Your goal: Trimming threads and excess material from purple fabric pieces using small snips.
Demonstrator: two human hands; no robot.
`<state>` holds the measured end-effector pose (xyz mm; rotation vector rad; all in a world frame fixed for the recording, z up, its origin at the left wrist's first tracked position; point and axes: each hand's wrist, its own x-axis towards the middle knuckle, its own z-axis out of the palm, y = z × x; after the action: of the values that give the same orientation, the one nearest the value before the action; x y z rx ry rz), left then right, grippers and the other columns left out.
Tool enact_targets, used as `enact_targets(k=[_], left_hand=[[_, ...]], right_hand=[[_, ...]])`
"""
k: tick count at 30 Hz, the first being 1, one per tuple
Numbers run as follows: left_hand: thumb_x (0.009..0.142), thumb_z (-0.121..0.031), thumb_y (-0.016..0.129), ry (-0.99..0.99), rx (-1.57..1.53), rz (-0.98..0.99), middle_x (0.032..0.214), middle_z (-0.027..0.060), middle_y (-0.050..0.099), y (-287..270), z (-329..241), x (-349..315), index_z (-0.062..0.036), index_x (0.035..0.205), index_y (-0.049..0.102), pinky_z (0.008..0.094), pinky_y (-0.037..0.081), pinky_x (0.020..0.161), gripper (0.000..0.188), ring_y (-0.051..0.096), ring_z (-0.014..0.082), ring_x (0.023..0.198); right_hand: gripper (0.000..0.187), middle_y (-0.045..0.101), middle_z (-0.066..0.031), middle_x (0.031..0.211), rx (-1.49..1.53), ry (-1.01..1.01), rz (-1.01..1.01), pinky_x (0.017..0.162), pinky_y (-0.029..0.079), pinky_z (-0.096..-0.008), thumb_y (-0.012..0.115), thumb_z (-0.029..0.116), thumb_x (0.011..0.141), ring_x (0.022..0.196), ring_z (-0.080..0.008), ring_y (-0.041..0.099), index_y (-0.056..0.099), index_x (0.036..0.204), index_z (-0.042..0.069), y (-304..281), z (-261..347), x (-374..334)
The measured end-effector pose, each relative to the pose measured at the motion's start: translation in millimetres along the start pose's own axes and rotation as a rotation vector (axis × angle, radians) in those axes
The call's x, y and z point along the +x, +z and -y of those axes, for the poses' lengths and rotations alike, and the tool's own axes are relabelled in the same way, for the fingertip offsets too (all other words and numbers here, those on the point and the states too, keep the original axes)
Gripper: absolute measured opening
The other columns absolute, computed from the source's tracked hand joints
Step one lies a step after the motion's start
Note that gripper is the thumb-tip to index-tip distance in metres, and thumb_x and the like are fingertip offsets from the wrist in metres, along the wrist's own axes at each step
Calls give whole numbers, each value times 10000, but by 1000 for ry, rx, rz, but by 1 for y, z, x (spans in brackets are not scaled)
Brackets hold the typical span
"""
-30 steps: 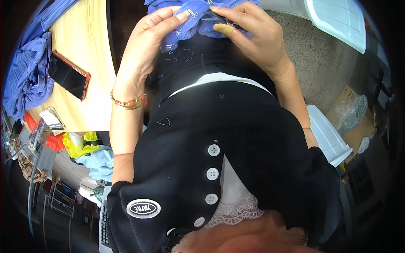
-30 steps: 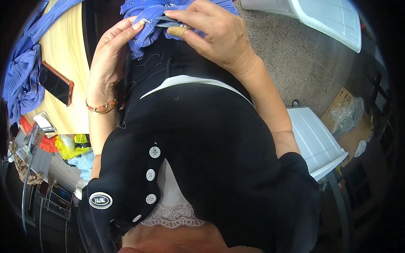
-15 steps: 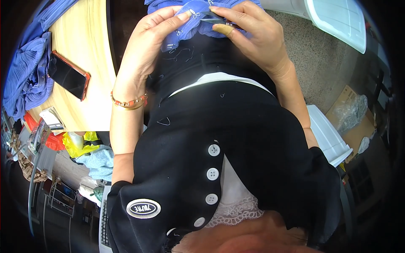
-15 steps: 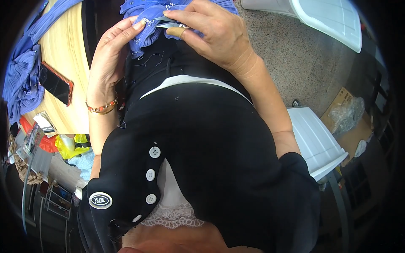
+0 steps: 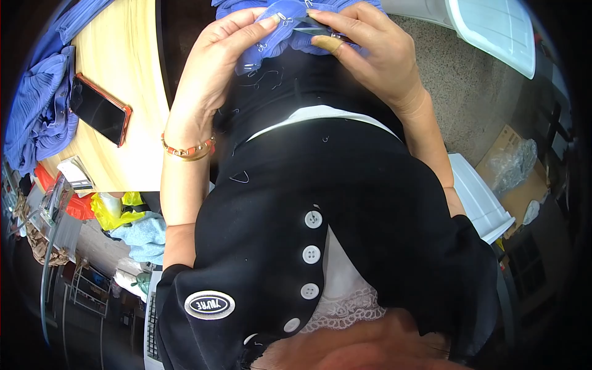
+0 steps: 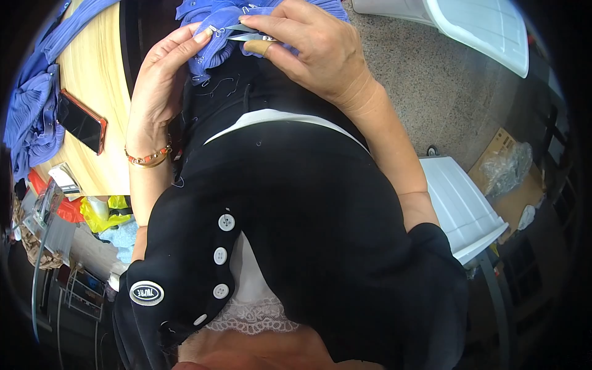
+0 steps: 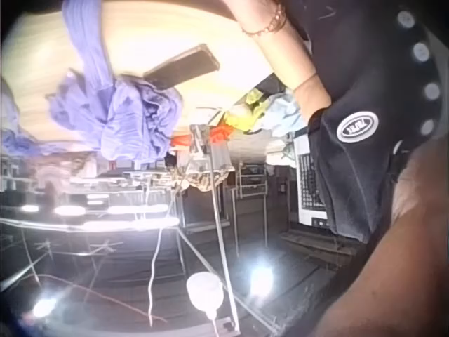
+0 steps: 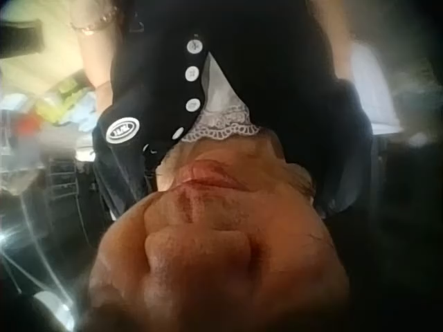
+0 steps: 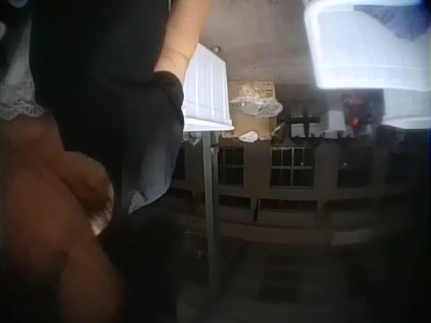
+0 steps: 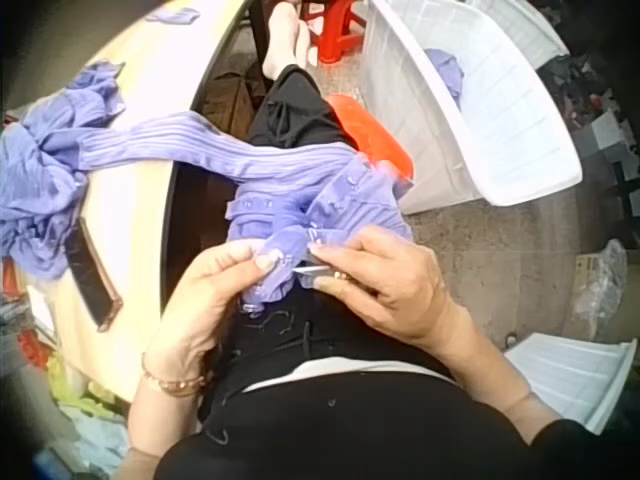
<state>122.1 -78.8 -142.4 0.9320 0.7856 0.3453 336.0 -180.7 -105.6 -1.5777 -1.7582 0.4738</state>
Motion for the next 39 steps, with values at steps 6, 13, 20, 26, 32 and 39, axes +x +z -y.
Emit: enact_targets(k=[6,13,20,26,32,39], left_hand=[[979,-180,674,9,11,9,1068,26,747,-1,1,1,-41,1218,711,243,444,960,278,661,83,999],[978,-175,675,8,13,36,1070,25,744,-1,1,1,-33,1222,706,234,449,949,284,660,84,995],[973,-166,679,-12,-13,44,1068,32,746,0,0,1,-27,1220,708,236,440,958,285,660,89,997],[974,-156,676,11,-32,40,1051,48,753,1,1,1,-21,1198,718,229,484,926,265,685,96,960],[970,-172,687,25,7,6,1059,53,753,4,-1,1,-26,1196,723,239,487,932,272,689,107,974],[965,-233,706,-69,-30,-45,1124,53,742,-5,5,8,-48,1220,722,281,457,1018,315,672,130,1062]], right_hand=[[293,634,-94,806,3,2,-13,575,487,-320,798,157,845,650,-235,627,749,1110,41,2,-1,0],[298,628,-97,795,6,-8,-15,570,484,-322,801,150,842,644,-234,624,746,1112,36,3,-3,0],[291,632,-100,791,40,-33,-36,564,481,-322,803,144,839,636,-232,622,750,1105,37,4,-3,1],[251,634,-106,769,123,11,-23,562,476,-309,801,110,843,622,-220,615,761,1077,30,6,-7,0],[240,642,-86,771,206,13,-57,577,470,-274,794,43,845,639,-158,615,761,1081,11,11,-14,-2],[271,663,-14,979,1082,610,49,710,486,-195,738,26,924,796,-45,604,681,1182,-32,32,-24,2]])
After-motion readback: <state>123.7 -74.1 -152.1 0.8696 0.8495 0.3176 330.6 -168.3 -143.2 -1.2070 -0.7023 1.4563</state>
